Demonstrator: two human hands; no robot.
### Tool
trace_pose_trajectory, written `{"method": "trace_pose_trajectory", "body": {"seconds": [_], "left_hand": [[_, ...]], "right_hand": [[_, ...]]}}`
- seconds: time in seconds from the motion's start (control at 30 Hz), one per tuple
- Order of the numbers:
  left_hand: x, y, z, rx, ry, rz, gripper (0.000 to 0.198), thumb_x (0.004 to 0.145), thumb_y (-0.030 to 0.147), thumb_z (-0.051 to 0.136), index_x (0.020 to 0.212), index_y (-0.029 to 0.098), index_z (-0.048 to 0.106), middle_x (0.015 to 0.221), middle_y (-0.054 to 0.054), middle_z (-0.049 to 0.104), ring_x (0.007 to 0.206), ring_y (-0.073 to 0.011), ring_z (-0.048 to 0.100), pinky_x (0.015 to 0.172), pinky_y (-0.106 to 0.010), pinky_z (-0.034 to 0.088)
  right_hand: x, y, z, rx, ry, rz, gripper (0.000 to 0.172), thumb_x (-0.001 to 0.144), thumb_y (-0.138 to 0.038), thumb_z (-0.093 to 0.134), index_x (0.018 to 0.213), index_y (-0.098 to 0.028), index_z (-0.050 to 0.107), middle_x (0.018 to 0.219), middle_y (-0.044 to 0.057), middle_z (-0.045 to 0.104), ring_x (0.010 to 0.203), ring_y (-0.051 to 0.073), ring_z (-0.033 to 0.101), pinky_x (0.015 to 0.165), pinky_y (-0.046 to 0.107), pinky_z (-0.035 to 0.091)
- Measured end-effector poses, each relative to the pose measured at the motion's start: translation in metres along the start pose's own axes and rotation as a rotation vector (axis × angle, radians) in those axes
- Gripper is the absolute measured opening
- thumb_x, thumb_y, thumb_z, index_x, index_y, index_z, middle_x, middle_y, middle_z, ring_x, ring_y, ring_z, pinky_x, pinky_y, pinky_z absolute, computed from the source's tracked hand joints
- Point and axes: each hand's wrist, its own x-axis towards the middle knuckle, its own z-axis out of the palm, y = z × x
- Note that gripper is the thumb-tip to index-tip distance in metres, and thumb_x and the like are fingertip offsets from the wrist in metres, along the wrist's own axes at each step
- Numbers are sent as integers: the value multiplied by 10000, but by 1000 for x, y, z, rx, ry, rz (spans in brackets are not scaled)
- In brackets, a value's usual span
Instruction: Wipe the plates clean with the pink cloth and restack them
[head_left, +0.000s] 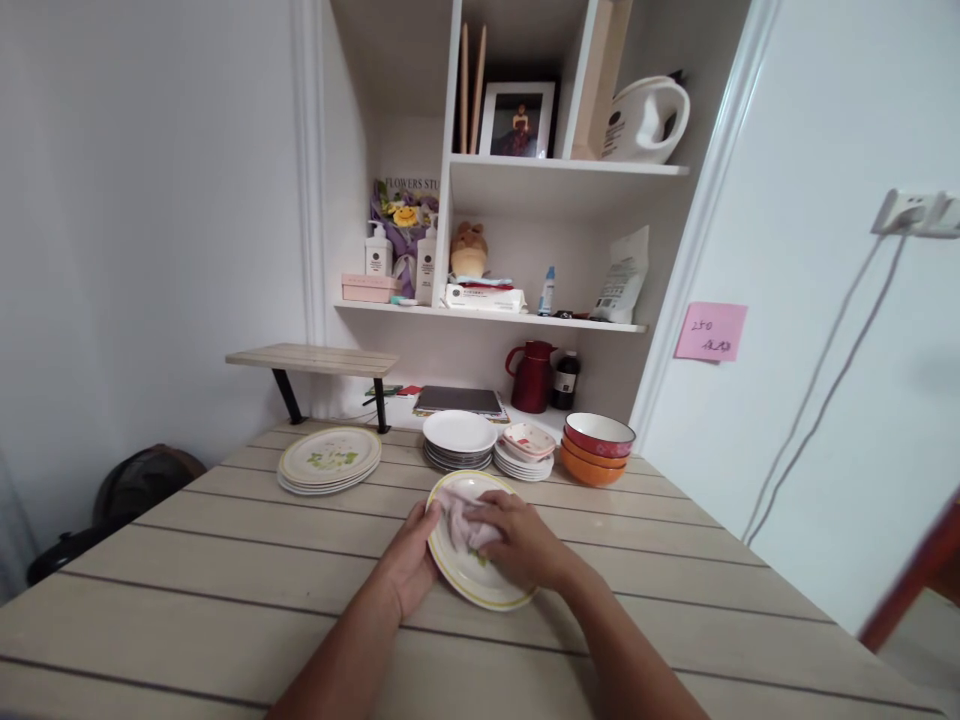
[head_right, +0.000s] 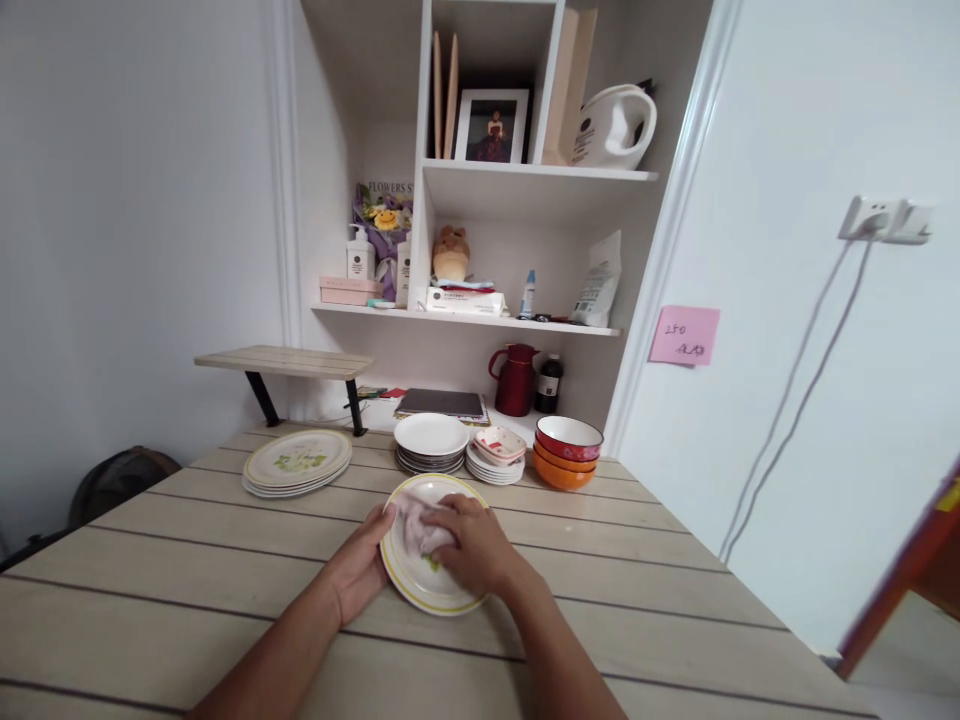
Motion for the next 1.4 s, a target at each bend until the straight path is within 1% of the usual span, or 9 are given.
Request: {"method": "trace_pose_trajectory", "body": {"seconds": [0.1, 0.23, 0.37, 0.63, 0.77, 0.9, 1.07, 1.23, 1.4], "left_hand": [[-1, 1, 1, 29, 12, 3, 345, 742, 318, 751, 1012, 183, 583, 1025, -102, 719, 941, -238, 676, 867, -375, 509], [-3, 1, 1, 56, 48, -1, 338, 747, 338, 745, 993, 193, 563, 1079, -108, 710, 985, -253, 671, 868, -387, 513], [-2, 1, 0, 46, 89, 1, 327, 760, 337, 731, 993, 196, 552, 1096, -114, 706, 1005, -262, 667, 874, -393, 514], [0, -1, 1, 17, 88, -3, 377, 793, 322, 694, 1104, 195, 522, 1102, -122, 705, 982, -269, 679, 871, -412, 520], [-2, -1, 1, -1, 37, -4, 428, 801, 342, 687, 1168, 201, 517, 1130, -123, 697, 974, -264, 682, 874, -404, 519], [-1, -2, -2, -24, -4, -4, 408, 817, 370, 668, 1164, 209, 525, 1157, -123, 686, 1010, -254, 670, 902, -396, 506], [3, -5, -3, -3, 32, 52, 346, 811, 330, 681, 1097, 207, 530, 1138, -117, 693, 1021, -246, 666, 908, -391, 502], [2, -3, 0, 44, 67, 40, 334, 797, 337, 690, 1058, 190, 541, 1096, -131, 705, 970, -259, 681, 879, -408, 517], [-1, -2, 0, 56, 100, 33, 299, 801, 341, 687, 1025, 197, 551, 1075, -109, 714, 982, -249, 678, 876, -387, 516]], "right_hand": [[1, 15, -4, -132, 121, 231, 500, 812, -307, 567, 1311, -339, 552, 1403, 78, 460, 1266, 292, 415, 1001, 440, 322], [-9, 25, -17, -137, 57, 314, 447, 774, -300, 587, 1220, -279, 608, 1229, 90, 567, 1091, 261, 543, 876, 355, 384], [-22, 18, -30, -82, -115, 257, 351, 714, -334, 631, 1050, -236, 656, 1030, 63, 655, 893, 228, 595, 736, 295, 389], [-19, -13, -22, 132, -355, -55, 435, 686, -451, 702, 1070, -256, 642, 1043, 8, 675, 931, 206, 589, 764, 260, 406], [-6, -26, 1, 123, -200, -84, 445, 766, -447, 633, 1156, -239, 581, 1145, 47, 635, 1017, 220, 565, 848, 289, 398], [15, -31, 18, -7, 69, 129, 414, 883, -435, 480, 1256, -258, 518, 1209, 84, 576, 1044, 235, 562, 818, 312, 395], [29, -11, 14, -155, 206, 269, 405, 913, -396, 454, 1304, -303, 509, 1283, 90, 523, 1056, 238, 570, 791, 309, 385], [9, 11, -5, -151, 85, 383, 413, 859, -439, 511, 1222, -247, 557, 1139, 104, 635, 988, 261, 605, 729, 312, 368], [-17, -6, -15, -178, -79, 301, 406, 805, -525, 530, 1088, -246, 611, 1010, 102, 696, 890, 289, 622, 657, 316, 333]]}}
